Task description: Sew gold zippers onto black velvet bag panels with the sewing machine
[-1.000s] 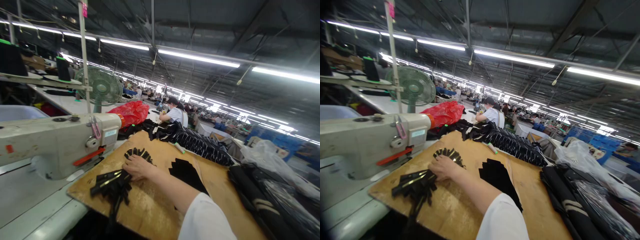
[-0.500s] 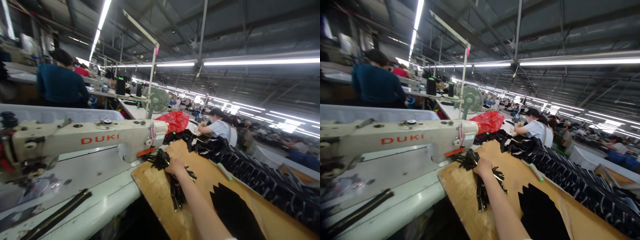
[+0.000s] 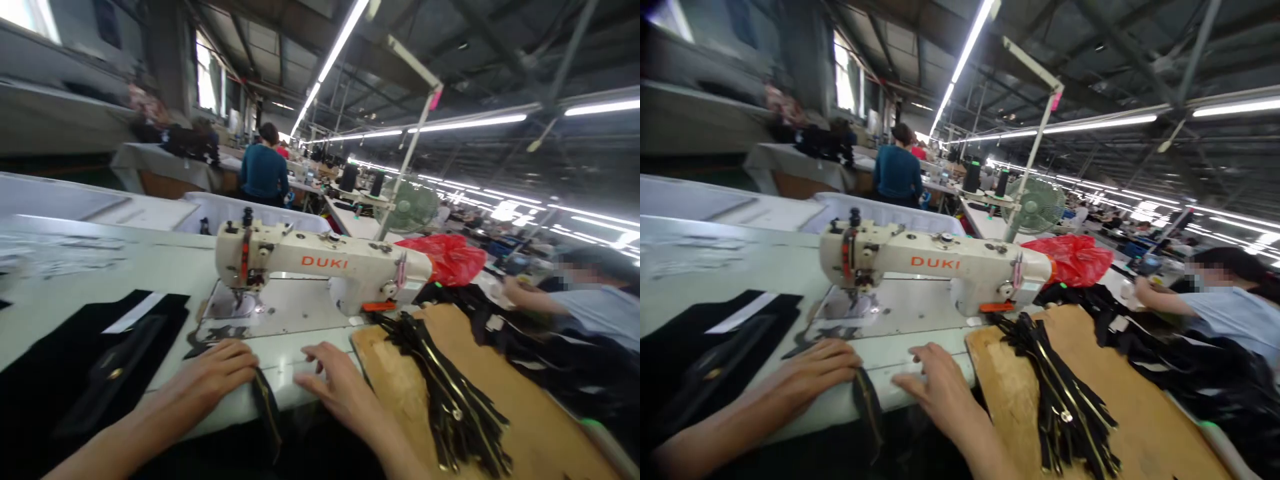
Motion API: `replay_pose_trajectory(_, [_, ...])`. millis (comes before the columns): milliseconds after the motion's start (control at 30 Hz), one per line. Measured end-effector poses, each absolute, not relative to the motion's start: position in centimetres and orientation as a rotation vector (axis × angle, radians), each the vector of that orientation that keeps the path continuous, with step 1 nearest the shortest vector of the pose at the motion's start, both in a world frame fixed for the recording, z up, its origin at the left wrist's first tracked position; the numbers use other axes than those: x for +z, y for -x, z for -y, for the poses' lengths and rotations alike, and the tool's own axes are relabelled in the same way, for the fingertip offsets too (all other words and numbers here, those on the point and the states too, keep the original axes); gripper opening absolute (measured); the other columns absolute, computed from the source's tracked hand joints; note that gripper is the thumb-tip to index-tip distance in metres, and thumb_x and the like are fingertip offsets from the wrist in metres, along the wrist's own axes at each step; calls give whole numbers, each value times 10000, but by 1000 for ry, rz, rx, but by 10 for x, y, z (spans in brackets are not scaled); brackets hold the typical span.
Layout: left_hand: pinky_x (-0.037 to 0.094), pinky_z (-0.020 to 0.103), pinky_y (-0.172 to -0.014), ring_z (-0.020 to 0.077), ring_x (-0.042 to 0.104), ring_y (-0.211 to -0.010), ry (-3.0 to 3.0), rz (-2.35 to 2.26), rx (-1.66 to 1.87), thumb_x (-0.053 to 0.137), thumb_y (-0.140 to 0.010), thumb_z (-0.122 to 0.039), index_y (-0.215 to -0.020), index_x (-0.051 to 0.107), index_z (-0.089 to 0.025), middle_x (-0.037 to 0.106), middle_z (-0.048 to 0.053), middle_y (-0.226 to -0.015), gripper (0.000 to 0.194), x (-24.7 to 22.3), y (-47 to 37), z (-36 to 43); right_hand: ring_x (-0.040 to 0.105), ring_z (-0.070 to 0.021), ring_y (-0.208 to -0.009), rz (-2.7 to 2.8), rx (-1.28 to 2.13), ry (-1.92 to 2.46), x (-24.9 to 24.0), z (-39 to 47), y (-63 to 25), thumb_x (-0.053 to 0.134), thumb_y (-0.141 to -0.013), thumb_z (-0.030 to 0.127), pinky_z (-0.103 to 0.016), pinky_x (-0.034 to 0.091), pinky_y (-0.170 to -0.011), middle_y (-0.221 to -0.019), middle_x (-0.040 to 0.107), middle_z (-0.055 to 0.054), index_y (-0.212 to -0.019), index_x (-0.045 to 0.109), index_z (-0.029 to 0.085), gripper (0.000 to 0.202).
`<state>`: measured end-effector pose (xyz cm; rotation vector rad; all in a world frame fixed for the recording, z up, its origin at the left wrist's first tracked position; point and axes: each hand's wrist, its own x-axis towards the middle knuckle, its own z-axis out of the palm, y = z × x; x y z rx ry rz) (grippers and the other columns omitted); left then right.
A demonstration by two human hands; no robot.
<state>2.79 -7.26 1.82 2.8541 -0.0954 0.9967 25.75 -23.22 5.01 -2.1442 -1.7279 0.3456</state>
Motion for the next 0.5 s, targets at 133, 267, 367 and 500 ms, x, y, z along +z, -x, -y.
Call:
replay_pose_trajectory(133, [440,375,-1116,180,659,-1023,-2898,47,948,409,-1070,-151,-984,671,-210,741,26,-1009,281,14,-24,79,533,-103,-612,1565,997,1620,11,189,-209,768,-859,449,-205,396,-571,-697,615,52,-885,717,188,268])
replay_pose_trajectory(267, [308,453,-1236,224,489,-1390,-2943,-305,1092,406,-1029,-63,-1144,640,-208,583,85,-1439,298,11,7,82,418,-88,-503,1466,1002,1671,-3,162,-203,694,-880,363,-211,310,-498,-553,481,77,-685,556,195,293])
replay_pose_trajectory(367, [424,332,-1168,208,558,-1334,-2803,-682,1144,471,-1019,-151,-1218,632,-243,577,58,-1432,272,3,33,90,443,-101,-538,1436,861,1781,-2,147,-205,684,-848,252,-223,307,-541,-549,494,64,-628,516,201,281])
replay_pose_trajectory(500, [542,228,-1020,174,720,-1098,-2766,-765,1028,544,-1005,-317,-1248,634,-280,667,20,-1301,262,-17,35,110,486,-130,-573,1448,740,1912,-1,130,-205,725,-755,169,-254,309,-592,-547,527,43,-566,537,203,269])
